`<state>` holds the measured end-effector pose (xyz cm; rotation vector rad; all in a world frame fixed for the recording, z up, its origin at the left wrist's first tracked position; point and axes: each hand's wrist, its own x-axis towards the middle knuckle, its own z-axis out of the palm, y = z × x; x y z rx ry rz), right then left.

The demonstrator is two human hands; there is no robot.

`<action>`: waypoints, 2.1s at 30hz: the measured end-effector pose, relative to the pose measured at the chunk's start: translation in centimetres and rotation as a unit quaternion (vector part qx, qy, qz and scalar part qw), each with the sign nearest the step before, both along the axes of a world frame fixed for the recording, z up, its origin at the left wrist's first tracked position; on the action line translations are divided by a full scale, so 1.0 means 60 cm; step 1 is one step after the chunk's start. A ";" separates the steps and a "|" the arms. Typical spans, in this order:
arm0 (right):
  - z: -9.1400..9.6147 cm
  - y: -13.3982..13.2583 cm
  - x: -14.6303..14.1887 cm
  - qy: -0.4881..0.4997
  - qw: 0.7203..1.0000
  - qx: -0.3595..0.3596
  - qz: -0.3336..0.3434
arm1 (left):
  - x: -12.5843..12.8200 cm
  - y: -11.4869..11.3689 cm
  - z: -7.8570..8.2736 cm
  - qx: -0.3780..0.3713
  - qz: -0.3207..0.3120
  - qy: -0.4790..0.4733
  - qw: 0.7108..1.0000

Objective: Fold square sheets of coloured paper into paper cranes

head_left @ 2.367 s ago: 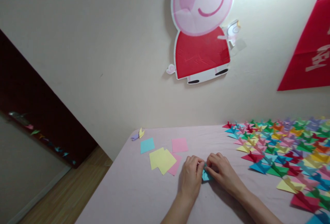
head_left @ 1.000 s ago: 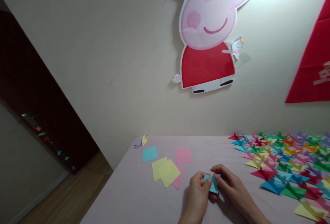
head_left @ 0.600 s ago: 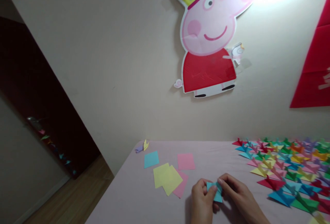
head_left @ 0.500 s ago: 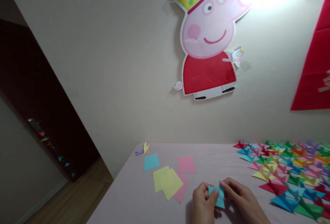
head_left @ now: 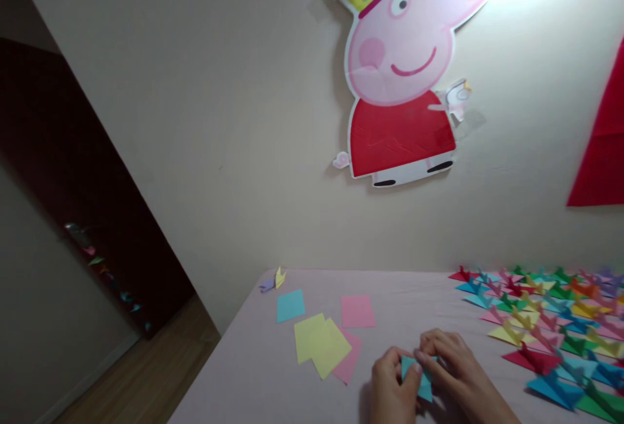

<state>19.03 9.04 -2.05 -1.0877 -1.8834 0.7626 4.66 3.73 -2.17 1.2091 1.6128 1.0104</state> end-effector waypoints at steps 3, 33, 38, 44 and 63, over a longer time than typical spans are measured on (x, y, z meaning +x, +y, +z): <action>-0.017 0.008 0.004 -0.048 0.997 0.044 -0.050 | 0.002 -0.018 0.019 0.084 -0.001 0.229 0.970; 0.006 -0.007 0.034 -0.066 0.991 0.033 0.113 | -0.010 -0.083 0.041 0.067 -0.112 0.425 0.896; 0.039 -0.015 0.025 -0.003 0.985 -0.070 0.157 | -0.010 -0.083 0.051 0.115 -0.066 0.357 0.925; 0.047 -0.017 0.022 0.026 0.977 -0.136 0.162 | -0.001 -0.084 0.059 0.116 -0.053 0.308 0.943; 0.049 -0.051 0.033 -0.201 0.962 -0.019 0.184 | -0.027 -0.078 0.059 0.146 -0.215 0.323 0.910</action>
